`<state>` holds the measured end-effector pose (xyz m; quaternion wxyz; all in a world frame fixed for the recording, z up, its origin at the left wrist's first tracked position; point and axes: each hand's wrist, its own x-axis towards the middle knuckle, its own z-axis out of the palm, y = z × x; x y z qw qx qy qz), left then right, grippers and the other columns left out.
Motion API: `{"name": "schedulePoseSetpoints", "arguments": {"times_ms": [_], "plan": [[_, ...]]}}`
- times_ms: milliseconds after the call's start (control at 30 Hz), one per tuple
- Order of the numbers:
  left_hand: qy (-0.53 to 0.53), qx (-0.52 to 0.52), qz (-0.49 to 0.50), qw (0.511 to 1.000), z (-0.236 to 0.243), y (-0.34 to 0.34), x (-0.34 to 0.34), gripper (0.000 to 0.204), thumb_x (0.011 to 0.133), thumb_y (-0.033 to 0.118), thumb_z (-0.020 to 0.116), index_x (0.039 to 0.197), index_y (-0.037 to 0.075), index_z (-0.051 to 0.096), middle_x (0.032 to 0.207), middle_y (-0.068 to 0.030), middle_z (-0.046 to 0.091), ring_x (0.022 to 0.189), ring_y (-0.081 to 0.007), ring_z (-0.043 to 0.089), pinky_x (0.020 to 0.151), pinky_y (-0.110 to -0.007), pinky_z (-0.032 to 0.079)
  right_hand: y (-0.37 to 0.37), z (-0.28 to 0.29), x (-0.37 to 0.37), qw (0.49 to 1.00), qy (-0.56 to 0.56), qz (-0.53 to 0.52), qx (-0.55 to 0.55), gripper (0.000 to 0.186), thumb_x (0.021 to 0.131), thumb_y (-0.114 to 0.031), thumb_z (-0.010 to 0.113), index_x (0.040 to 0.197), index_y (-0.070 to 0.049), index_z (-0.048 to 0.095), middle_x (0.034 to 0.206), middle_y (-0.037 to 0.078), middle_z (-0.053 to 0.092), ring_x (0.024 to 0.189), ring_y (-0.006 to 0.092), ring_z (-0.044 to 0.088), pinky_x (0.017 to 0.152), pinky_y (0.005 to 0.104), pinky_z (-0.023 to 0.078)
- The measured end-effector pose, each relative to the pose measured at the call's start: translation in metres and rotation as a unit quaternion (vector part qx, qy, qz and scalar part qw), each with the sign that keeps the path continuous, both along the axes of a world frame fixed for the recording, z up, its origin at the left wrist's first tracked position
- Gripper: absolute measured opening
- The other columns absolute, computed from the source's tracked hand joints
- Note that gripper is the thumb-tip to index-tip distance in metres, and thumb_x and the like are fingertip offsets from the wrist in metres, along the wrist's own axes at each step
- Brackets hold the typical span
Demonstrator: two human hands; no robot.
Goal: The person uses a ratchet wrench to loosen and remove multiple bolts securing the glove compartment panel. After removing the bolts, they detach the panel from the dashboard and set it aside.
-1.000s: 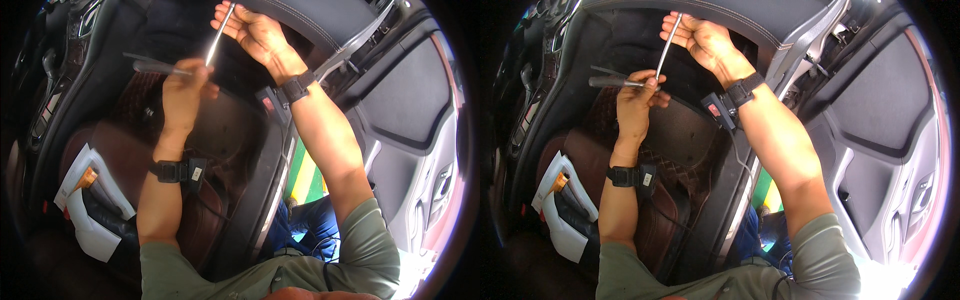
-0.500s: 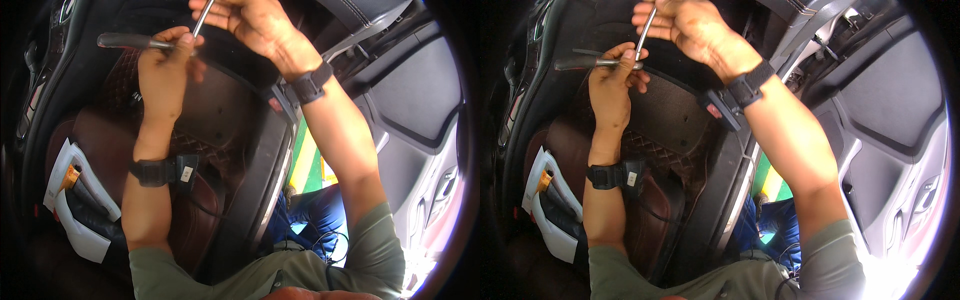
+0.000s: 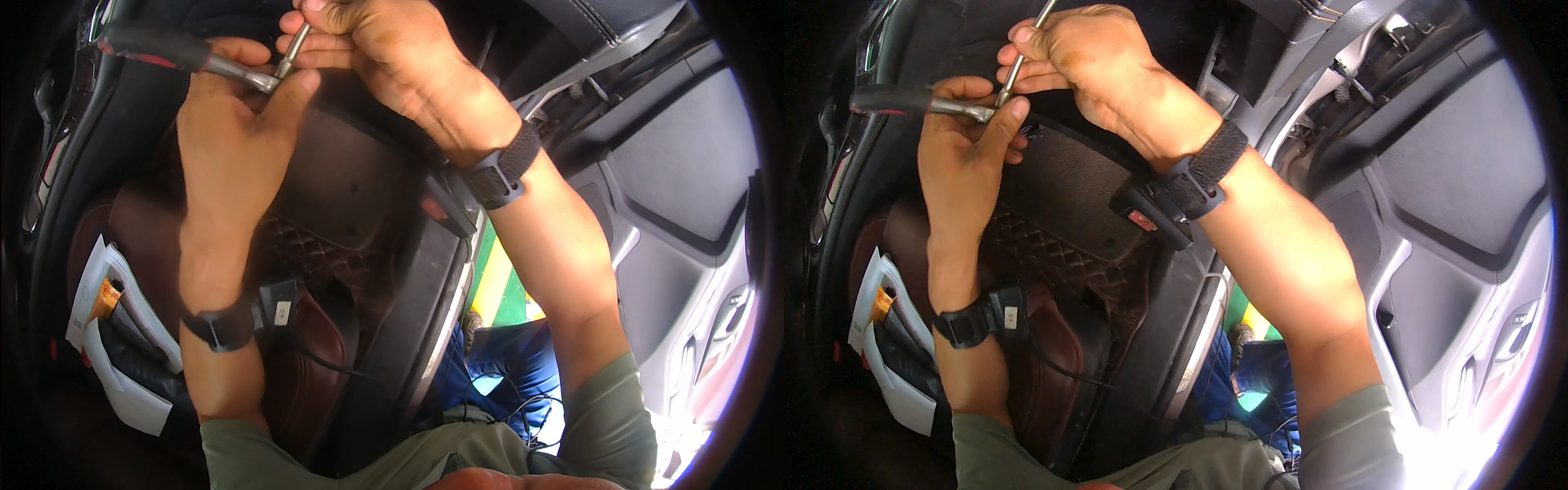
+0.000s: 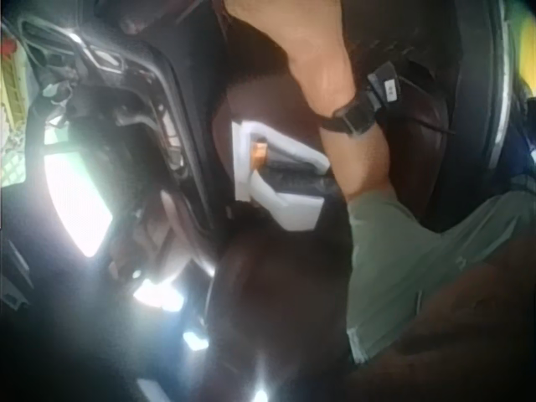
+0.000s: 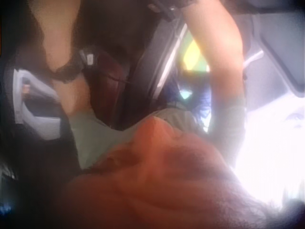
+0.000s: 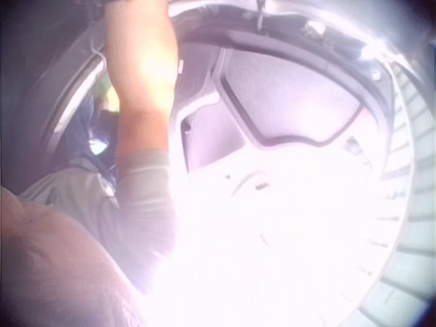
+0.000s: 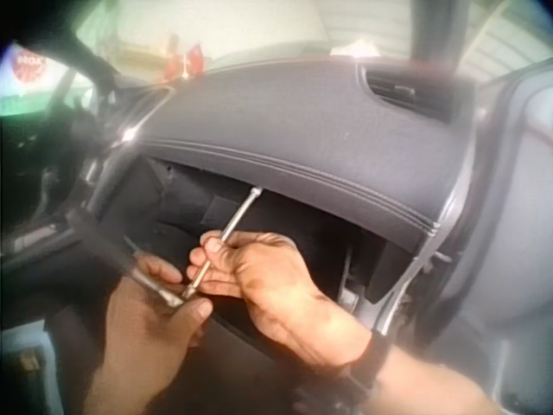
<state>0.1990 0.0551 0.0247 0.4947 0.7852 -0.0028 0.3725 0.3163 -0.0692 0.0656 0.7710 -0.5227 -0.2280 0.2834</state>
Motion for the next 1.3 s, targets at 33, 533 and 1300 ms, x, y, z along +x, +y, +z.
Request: {"name": "schedulePoseSetpoints", "arguments": {"times_ms": [33, 533, 1300], "plan": [[-0.009, 0.091, 0.014, 0.996, -0.002, 0.002, 0.000, 0.032, 0.092, 0.013, 0.079, 0.111, 0.002, 0.055, 0.085, -0.0090, 0.068, 0.066, -0.0147, 0.064, 0.052, -0.028, 0.048, 0.000, -0.001, -0.001, 0.999, -0.027, -0.021, 0.005, 0.022, 0.102, -0.013, 0.064, 0.113, 0.006, 0.067, 0.102, 0.015, 0.072, 0.090, 0.0251, 0.072, 0.085, 0.0358, 0.060], [-0.004, -0.199, -0.034, 0.980, 0.003, -0.026, 0.006, 0.045, 0.112, 0.048, 0.035, 0.108, 0.005, 0.050, 0.070, -0.0012, 0.048, 0.050, -0.0055, 0.037, 0.042, -0.020, 0.026, -0.002, 0.000, 0.017, 0.991, -0.024, 0.113, 0.068, 0.021, 0.102, -0.018, 0.067, 0.108, 0.002, 0.068, 0.097, 0.011, 0.072, 0.088, 0.0219, 0.071, 0.086, 0.0325, 0.058], [0.005, -0.153, 0.137, 0.979, -0.013, -0.080, -0.012, 0.029, 0.103, 0.010, 0.063, 0.127, -0.005, 0.060, 0.097, -0.0109, 0.071, 0.075, -0.0179, 0.068, 0.075, -0.028, 0.056, -0.006, -0.018, 0.039, 0.957, 0.024, 0.256, 0.138, 0.018, 0.100, -0.013, 0.067, 0.104, 0.004, 0.066, 0.096, 0.013, 0.069, 0.091, 0.0226, 0.070, 0.080, 0.0351, 0.061]]}}
